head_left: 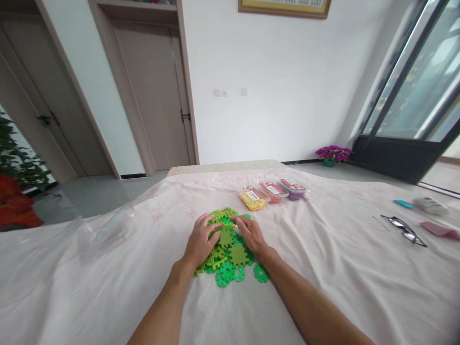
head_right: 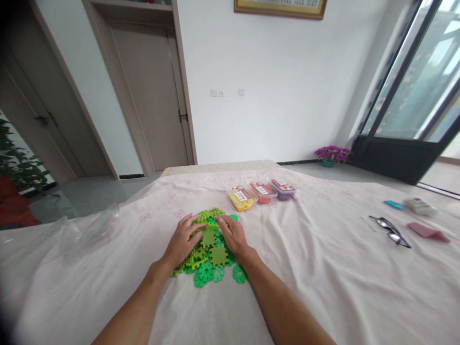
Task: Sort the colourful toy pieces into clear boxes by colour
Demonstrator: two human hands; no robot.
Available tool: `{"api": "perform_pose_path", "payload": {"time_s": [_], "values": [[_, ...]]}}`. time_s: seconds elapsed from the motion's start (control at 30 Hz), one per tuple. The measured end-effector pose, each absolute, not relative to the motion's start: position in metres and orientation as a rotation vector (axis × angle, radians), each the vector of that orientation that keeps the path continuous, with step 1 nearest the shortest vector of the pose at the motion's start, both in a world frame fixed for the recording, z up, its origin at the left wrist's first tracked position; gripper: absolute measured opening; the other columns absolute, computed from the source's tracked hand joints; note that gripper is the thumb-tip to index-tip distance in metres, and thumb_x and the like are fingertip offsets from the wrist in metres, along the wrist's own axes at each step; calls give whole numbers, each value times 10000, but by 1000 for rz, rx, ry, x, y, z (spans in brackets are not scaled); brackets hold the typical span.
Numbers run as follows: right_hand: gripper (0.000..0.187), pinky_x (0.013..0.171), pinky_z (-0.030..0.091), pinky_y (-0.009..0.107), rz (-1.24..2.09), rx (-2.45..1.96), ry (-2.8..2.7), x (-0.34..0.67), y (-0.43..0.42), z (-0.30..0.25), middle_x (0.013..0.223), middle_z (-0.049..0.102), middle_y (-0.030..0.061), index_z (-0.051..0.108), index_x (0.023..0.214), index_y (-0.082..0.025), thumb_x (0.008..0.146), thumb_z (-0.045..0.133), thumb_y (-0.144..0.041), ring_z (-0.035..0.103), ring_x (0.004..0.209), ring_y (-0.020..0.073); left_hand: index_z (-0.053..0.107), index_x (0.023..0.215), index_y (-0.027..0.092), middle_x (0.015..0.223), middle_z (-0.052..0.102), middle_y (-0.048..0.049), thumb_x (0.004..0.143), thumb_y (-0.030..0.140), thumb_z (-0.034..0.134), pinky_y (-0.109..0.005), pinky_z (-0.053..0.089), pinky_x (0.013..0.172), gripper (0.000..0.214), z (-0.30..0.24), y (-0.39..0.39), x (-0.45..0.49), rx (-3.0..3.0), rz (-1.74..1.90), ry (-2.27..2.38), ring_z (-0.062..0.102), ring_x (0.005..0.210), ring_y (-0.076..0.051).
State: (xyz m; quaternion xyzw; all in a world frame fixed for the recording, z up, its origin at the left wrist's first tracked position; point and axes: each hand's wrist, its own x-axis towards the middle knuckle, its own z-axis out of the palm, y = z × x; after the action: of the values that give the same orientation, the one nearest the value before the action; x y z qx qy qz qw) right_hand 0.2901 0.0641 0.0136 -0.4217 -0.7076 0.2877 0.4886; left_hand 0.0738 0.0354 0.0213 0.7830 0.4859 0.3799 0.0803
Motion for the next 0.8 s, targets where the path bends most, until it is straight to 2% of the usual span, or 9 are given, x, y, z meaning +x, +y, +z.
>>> {"api": "perform_pose_path", "payload": {"time_s": [0.13,0.2,0.3,0.37,0.5,0.63,0.8], "values": [[399,958,472,408,470,-1165,-1529,296,78,5,1059,716,82,701,1061,-210,952,409,-458,638,1014,238,689,1172,255,1288,653,-46,888,273,555,-469,343,1138,315,30,23,91,2544,898,1254,439,1349,-260],[358,964,465,411,383,-1194,-1491,304,86,2,1061,709,84,688,1062,-205,940,422,-412,633,1013,233,695,1129,260,1240,684,-35,886,265,564,-458,355,1122,276,32,18,97,2558,852,1201,510,1290,-241],[314,947,465,416,205,-1212,-1520,323,99,0,1073,695,88,674,1076,-205,910,433,-320,615,1019,234,708,1024,277,1180,713,-13,906,265,542,-500,330,1116,205,33,15,101,2536,853,1306,566,1225,-234],[336,942,460,419,61,-1267,-1519,343,108,2,1121,675,99,659,1122,-204,879,431,-243,591,1054,241,709,1034,276,1217,695,-25,918,283,525,-540,309,1115,218,31,17,100,2501,885,1509,521,1278,-265],[430,970,413,402,-234,-1572,-1445,389,129,9,1212,629,113,625,1222,-192,831,453,-145,531,1121,257,665,1207,272,1371,599,-67,923,354,516,-566,300,1116,331,24,25,98,2458,856,1799,363,1404,-315],[381,934,382,378,-422,-1807,-1552,423,147,19,1289,600,95,627,1240,-213,877,514,-212,496,1118,268,614,1292,302,1445,535,-52,953,396,455,-546,294,1137,386,18,31,98,2480,763,1741,366,1410,-283],[236,859,348,360,-545,-1901,-1844,438,161,36,1125,676,88,707,1083,-255,905,576,-337,495,1065,270,638,1269,248,1415,561,-77,956,387,447,-512,305,1151,392,18,33,96,2472,804,1691,406,1386,-274]]}}
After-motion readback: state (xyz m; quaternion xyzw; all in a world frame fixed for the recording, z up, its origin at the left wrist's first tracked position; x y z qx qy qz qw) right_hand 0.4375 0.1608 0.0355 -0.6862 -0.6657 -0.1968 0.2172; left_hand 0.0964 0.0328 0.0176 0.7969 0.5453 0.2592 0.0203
